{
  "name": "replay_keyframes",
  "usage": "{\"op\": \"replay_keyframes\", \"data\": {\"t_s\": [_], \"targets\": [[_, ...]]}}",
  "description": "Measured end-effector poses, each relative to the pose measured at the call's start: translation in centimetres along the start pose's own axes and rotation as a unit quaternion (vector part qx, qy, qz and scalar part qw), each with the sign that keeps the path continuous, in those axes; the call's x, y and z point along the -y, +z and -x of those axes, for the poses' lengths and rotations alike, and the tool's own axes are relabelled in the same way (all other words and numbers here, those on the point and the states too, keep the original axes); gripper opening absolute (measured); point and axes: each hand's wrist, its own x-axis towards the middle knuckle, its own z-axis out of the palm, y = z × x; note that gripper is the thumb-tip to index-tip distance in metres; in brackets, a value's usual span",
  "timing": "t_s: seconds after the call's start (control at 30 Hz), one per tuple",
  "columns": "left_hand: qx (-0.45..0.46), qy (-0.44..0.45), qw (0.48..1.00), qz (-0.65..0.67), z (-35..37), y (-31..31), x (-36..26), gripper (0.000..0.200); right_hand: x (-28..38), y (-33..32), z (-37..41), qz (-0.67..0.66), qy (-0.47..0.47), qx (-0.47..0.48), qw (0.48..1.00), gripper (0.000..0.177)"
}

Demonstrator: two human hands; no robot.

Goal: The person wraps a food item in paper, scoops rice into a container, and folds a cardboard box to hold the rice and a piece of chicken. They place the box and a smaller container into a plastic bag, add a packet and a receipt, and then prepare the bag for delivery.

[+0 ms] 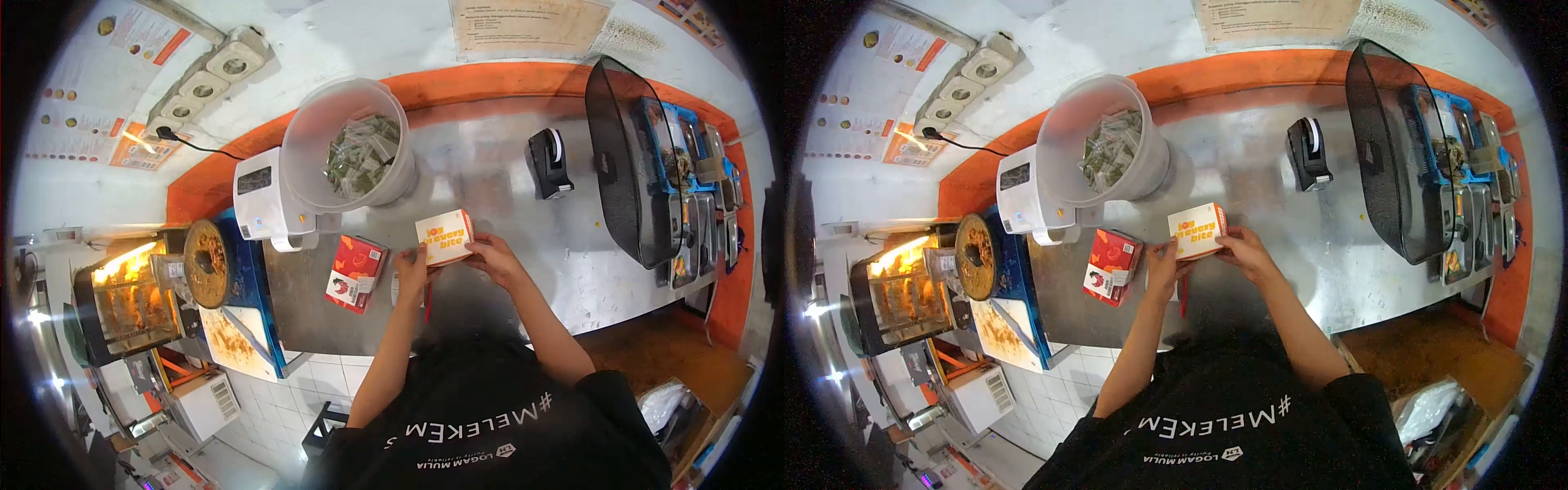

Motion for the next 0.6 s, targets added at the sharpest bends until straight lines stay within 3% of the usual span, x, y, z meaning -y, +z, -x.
{"op": "replay_keyframes", "data": {"t_s": [0.03, 0.13, 0.23, 0.27, 0.33, 0.4, 0.43, 0.5, 0.53, 0.6], "targets": [[-0.011, -0.024, 0.998, 0.052, -0.6, 0.0, 0.1, 0.048, -0.1, 0.0, -0.4, -0.024, -0.016, 0.009, 1.000, 0.038], [0.103, -0.022, 0.977, 0.186, -2.1, -1.0, 1.0, 0.057, -1.8, -0.2, -2.4, -0.089, -0.057, 0.030, 0.994, 0.031], [0.004, 0.043, 0.985, 0.167, -1.6, 0.7, 1.3, 0.047, -3.0, 0.0, -4.4, -0.125, -0.089, 0.038, 0.987, 0.024], [-0.021, 0.121, 0.992, 0.031, -1.5, 0.6, 1.1, 0.045, -3.4, -0.1, -5.0, -0.127, -0.098, 0.040, 0.986, 0.023], [-0.069, 0.268, 0.931, -0.239, -1.1, 0.4, 0.4, 0.043, -4.2, -0.5, -6.1, -0.123, -0.116, 0.044, 0.985, 0.023], [-0.048, 0.201, 0.951, -0.231, -0.4, 0.5, -0.9, 0.041, -4.6, -0.8, -6.4, -0.110, -0.134, 0.048, 0.984, 0.027], [-0.038, 0.167, 0.959, -0.226, -0.2, 0.5, -1.5, 0.040, -4.8, -0.9, -6.5, -0.071, -0.145, 0.028, 0.987, 0.028], [-0.052, 0.237, 0.908, -0.340, -1.9, -0.5, -1.1, 0.033, -4.4, -0.5, -6.0, 0.008, -0.166, -0.011, 0.986, 0.031], [-0.062, 0.268, 0.877, -0.395, -2.7, -1.3, -0.7, 0.031, -4.1, -0.4, -5.6, 0.118, -0.216, -0.054, 0.968, 0.030], [-0.063, 0.406, 0.815, -0.409, -2.4, -0.8, -2.1, 0.039, -3.3, -0.3, -5.0, 0.333, -0.307, -0.126, 0.883, 0.030]]}}
